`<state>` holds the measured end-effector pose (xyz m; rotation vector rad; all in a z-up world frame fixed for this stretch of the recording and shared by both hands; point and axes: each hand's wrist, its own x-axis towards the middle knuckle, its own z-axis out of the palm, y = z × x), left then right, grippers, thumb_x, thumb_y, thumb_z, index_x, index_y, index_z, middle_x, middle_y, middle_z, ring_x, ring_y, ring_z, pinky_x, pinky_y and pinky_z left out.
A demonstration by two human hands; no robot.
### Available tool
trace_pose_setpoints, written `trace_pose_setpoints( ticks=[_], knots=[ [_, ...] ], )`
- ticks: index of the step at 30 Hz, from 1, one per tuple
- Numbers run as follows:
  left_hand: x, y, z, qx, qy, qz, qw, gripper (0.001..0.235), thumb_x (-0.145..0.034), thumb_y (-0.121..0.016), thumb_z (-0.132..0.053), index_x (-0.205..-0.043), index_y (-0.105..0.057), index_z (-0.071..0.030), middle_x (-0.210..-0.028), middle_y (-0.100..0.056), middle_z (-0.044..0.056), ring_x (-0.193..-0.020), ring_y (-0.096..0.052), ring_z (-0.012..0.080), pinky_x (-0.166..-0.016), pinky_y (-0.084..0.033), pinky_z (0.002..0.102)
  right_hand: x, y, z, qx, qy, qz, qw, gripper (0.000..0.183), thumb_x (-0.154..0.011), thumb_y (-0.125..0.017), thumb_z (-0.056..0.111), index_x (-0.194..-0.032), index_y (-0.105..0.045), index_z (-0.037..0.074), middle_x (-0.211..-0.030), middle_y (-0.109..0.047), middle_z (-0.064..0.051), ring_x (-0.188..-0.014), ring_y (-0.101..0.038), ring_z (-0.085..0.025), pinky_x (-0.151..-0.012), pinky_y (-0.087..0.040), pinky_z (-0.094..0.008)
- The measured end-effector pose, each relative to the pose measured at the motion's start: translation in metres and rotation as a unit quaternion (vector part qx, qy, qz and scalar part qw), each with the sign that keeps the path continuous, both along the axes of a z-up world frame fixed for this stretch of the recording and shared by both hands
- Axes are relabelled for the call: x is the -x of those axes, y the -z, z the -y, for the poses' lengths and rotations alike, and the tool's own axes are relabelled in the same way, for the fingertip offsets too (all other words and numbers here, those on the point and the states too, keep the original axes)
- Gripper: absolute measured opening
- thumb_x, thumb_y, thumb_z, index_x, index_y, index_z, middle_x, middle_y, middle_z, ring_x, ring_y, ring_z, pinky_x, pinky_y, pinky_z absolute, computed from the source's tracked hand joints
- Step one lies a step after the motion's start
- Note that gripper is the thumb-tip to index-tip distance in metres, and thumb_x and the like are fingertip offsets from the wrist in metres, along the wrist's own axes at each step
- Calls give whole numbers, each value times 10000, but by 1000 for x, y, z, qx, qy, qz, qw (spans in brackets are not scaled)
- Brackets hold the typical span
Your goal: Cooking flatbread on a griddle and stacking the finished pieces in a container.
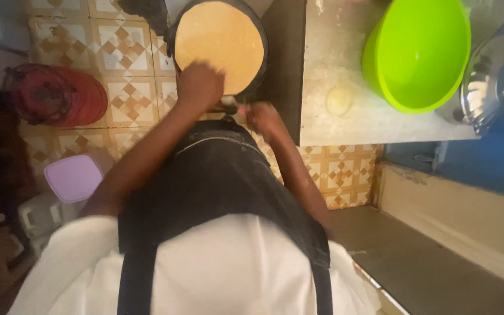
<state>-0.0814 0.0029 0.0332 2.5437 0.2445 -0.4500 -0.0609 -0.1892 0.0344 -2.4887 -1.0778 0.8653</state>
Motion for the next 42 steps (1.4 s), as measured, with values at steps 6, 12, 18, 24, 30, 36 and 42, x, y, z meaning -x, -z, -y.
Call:
trace_pose_setpoints(
  ticks=[6, 12, 18, 24, 30, 36, 42],
  knots=[
    [61, -61, 6, 286, -25, -215, 933, 659, -863, -306, -531, -1124, -593, 2, -1225, -506, 248, -1223, -384, 401, -1043, -260, 508, 30, -28, -13, -219, 444, -393, 775, 254, -825, -479, 201, -632, -551, 53, -457, -328, -32, -352, -317, -110, -341, -245, -225],
    [74, 45, 4, 643, -333, 43, 689, 349, -942, -369, -247, -1102, -535, 15, -815, -576, 185, -273, -364, 97, -241, -428, 289, 25, 8, -82, -226, 229, -304, 897, 226, -795, -450, 130, -679, -641, 99, -497, -613, -73, -400, -612, -157, -360, -481, -253],
    [130, 53, -55, 594, -506, 222, 584, 226, -872, -465, -146, -1059, -539, -41, -718, -547, 93, -618, -623, 149, -625, -573, 273, -67, 65, -98, -199, -112, 125, 965, 524, -847, -541, 422, -1211, -535, 45, -1191, -534, -243, -1150, -460, -412, -981, -326, -513],
    [190, 11, -78, 334, -636, 68, 692, 239, -911, -381, -224, -1041, -568, -150, -945, -580, -10, -748, -533, 85, -589, -438, 197, -81, 86, -109, -148, -138, 236, 950, 582, -939, -400, 521, -1428, -273, 234, -1496, -172, -40, -1391, -157, -266, -1054, -200, -566],
    [211, 22, -83, 328, -729, 108, 591, 279, -742, -348, -170, -890, -578, -112, -559, -387, -40, -481, -417, 73, -557, -459, 201, -69, 108, -124, -92, 199, 192, 956, 673, -913, -411, 539, -1440, -149, 212, -1506, -68, -157, -1390, -100, -370, -1051, -126, -598],
    [188, -19, -80, 333, -695, 80, 632, 256, -848, -354, -219, -890, -580, -105, -589, -385, -27, -515, -415, 74, -650, -504, 248, -89, 115, -119, -105, 56, 289, 950, 587, -961, -393, 516, -1452, -191, 266, -1518, -106, -15, -1418, -101, -221, -1109, -130, -549],
    [183, -14, -79, 349, -657, 102, 661, 291, -866, -321, -218, -943, -557, -65, -559, -340, -17, -511, -394, 91, -606, -516, 258, -70, 117, -135, -14, 323, 220, 920, 733, -882, -404, 513, -1410, -194, 51, -1482, -170, -134, -1384, -122, -280, -1070, -125, -536]
  ],
)
